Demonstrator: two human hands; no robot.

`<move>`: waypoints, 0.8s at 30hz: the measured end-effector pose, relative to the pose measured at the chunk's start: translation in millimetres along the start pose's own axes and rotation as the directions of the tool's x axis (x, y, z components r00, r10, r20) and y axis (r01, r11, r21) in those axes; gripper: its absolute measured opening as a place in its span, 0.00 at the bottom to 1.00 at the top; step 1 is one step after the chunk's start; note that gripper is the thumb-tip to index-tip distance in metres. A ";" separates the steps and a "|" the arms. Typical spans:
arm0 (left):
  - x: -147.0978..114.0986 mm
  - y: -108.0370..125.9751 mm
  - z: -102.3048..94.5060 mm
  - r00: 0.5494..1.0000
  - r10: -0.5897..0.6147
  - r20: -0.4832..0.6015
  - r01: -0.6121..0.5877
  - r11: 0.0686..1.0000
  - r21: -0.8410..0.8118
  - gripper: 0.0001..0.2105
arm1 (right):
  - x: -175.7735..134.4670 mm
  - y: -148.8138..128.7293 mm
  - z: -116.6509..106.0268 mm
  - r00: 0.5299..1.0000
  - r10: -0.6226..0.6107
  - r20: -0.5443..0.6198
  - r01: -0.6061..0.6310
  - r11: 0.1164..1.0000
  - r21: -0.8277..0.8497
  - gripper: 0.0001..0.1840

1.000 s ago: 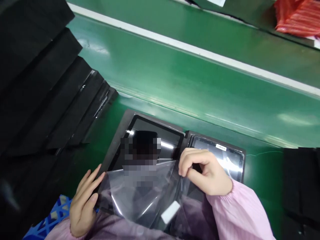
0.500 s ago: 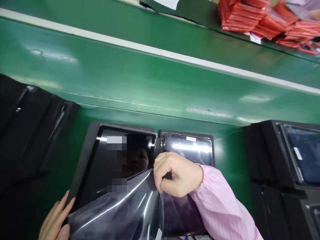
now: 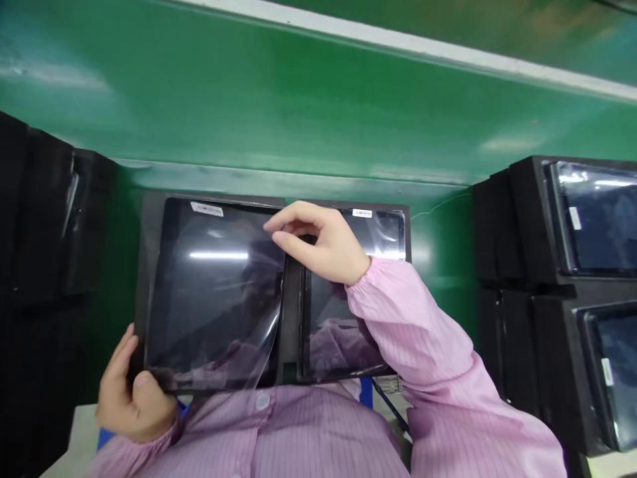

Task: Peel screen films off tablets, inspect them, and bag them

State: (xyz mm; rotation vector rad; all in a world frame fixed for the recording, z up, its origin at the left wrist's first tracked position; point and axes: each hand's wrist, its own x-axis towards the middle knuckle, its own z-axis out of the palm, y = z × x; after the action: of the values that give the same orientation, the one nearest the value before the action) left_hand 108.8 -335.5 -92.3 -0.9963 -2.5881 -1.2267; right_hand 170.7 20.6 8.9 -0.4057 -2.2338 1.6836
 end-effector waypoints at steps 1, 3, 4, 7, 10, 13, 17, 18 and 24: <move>2.8 2.8 1.3 0.998 0.002 -0.057 -0.002 1.000 0.002 0.27 | 0.6 2.3 2.8 0.999 0.037 -0.015 -0.037 0.999 -0.014 0.08; 9.3 8.3 1.9 0.991 0.050 -0.121 -0.049 0.999 0.011 0.27 | 1.8 5.8 7.4 0.999 0.048 -0.006 -0.048 0.995 -0.091 0.15; 12.7 10.6 0.8 0.989 0.094 -0.116 -0.091 0.995 0.028 0.28 | 2.4 6.4 9.4 0.999 0.034 -0.007 -0.035 0.990 -0.138 0.18; 22.5 17.0 -8.3 0.957 0.286 -0.049 -0.276 0.948 0.160 0.31 | 4.5 1.1 15.2 1.000 0.005 -0.018 -0.008 0.986 -0.166 0.25; 31.8 25.6 -20.2 0.891 0.414 0.188 -0.440 0.889 0.126 0.34 | 7.9 -15.0 23.5 0.999 0.028 0.036 -0.028 0.999 -0.017 0.32; 37.1 36.6 -26.8 0.809 0.465 0.359 -0.490 0.871 -0.023 0.30 | 13.4 -31.7 35.3 0.994 0.060 0.093 -0.071 0.990 0.124 0.28; 34.4 48.9 -25.3 0.811 0.442 0.383 -0.488 0.872 0.028 0.44 | 24.5 -29.9 50.5 0.987 0.121 0.105 -0.147 0.944 0.295 0.18; 32.9 50.9 -23.8 0.826 0.423 0.373 -0.473 0.880 0.051 0.42 | 27.8 -24.8 52.8 0.985 0.140 0.105 -0.168 0.923 0.347 0.17; 29.3 53.8 -15.9 0.951 0.254 0.177 -0.255 0.967 -0.016 0.22 | 35.1 -3.7 34.8 0.945 0.223 0.239 -0.313 0.828 0.465 0.13</move>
State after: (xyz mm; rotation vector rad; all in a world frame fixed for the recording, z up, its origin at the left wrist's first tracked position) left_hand 115.8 -307.2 -36.0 -1.4465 -2.4824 -1.1083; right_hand 124.3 3.5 6.2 -0.4711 -1.7994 2.4446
